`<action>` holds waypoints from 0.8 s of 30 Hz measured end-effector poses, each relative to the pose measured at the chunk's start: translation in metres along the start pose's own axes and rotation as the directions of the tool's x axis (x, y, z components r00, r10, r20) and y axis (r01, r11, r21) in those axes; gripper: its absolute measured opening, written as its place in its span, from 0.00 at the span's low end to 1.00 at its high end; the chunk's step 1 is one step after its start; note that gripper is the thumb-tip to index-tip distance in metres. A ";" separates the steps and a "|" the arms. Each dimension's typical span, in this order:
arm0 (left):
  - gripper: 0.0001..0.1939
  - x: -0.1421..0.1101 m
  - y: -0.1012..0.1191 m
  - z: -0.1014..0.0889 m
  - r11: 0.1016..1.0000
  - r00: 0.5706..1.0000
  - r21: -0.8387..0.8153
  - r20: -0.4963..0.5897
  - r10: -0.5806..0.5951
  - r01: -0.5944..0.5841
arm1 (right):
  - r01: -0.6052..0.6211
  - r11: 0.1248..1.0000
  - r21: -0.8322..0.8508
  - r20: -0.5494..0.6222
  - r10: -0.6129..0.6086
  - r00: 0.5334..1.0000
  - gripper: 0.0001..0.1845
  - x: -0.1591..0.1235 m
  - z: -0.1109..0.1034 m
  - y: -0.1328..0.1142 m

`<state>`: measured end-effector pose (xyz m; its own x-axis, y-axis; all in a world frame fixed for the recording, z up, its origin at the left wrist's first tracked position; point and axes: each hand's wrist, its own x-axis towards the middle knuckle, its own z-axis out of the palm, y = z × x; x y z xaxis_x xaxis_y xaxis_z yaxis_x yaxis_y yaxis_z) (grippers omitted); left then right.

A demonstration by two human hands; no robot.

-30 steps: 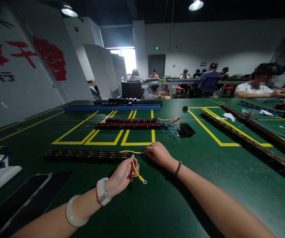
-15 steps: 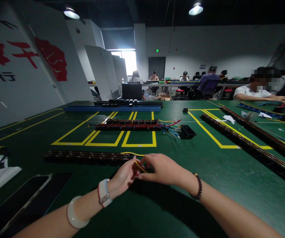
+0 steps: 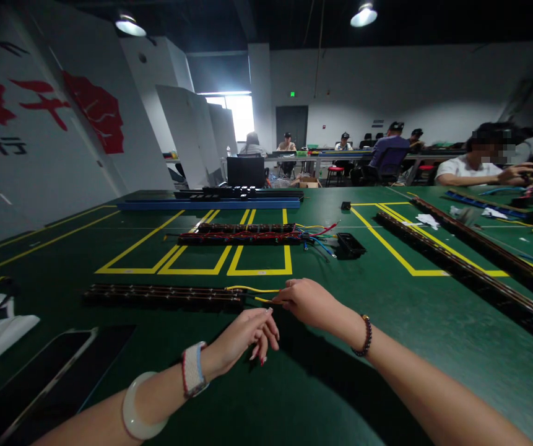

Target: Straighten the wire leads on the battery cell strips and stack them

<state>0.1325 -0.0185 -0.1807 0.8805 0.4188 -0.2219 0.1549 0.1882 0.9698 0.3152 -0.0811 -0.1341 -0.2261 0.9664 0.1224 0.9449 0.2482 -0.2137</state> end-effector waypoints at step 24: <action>0.25 -0.012 0.000 0.004 0.944 0.984 0.290 0.119 0.129 -0.159 | 0.193 0.980 0.044 0.149 -0.197 0.969 0.08 -0.002 0.024 -0.018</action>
<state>0.1239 -0.0271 -0.1774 0.9402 0.3308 -0.0813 0.1364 -0.1467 0.9797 0.2926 -0.0856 -0.1539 -0.4409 0.8974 0.0164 0.8722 0.4327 -0.2281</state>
